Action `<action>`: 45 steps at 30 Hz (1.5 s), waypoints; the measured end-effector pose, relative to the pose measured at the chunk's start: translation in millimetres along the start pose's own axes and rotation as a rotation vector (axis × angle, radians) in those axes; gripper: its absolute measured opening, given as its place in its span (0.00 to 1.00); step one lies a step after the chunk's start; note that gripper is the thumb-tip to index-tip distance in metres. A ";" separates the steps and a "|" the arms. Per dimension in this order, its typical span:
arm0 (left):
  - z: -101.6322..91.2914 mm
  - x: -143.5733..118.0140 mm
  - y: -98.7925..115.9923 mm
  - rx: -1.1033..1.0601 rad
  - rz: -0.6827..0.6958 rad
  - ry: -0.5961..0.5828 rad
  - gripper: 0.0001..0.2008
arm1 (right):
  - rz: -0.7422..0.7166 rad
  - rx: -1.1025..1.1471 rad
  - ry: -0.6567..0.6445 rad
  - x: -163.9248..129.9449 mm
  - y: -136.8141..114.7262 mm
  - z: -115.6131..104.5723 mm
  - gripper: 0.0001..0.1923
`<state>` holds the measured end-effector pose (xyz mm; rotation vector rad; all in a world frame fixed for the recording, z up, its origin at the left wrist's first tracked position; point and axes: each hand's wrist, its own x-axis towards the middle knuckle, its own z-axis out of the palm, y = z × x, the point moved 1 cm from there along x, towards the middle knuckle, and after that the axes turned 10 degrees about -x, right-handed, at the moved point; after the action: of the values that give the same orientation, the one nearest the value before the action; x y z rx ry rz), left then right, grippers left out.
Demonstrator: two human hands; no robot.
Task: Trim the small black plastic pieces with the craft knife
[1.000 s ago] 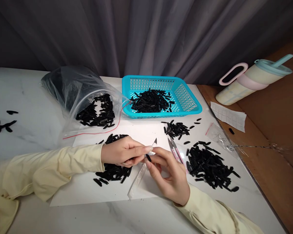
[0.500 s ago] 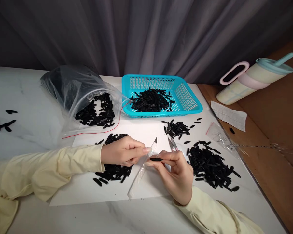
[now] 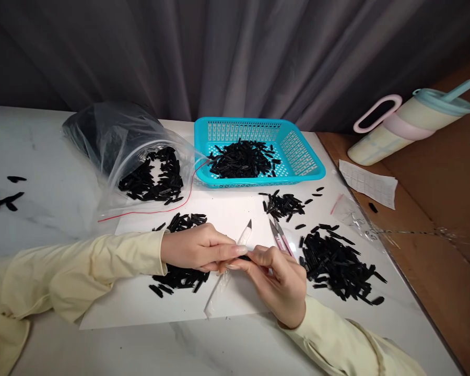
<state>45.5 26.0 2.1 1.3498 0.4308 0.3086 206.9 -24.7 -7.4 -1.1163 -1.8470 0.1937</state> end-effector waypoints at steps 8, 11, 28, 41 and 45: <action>-0.7 -1.8 -0.5 -0.168 -0.015 0.095 0.20 | 0.037 0.070 -0.158 -0.4 -0.1 -3.4 0.01; -0.9 -2.8 0.8 -0.191 -0.016 0.105 0.20 | 0.025 0.096 -0.168 -0.4 0.4 -4.6 0.06; -2.8 -4.9 0.3 -0.217 -0.034 0.084 0.20 | -0.011 0.145 -0.114 -1.2 1.1 -2.6 0.10; -3.5 -4.8 0.5 -0.263 -0.032 0.085 0.21 | -0.029 0.132 -0.123 -0.2 0.2 -0.8 0.10; -3.8 -4.4 0.0 -0.238 -0.045 0.118 0.23 | -0.115 -0.016 -0.118 5.0 0.4 -14.0 0.10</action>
<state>39.8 27.4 2.0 1.0913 0.5062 0.3913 217.3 -25.0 3.2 -1.0249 -2.0141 0.1819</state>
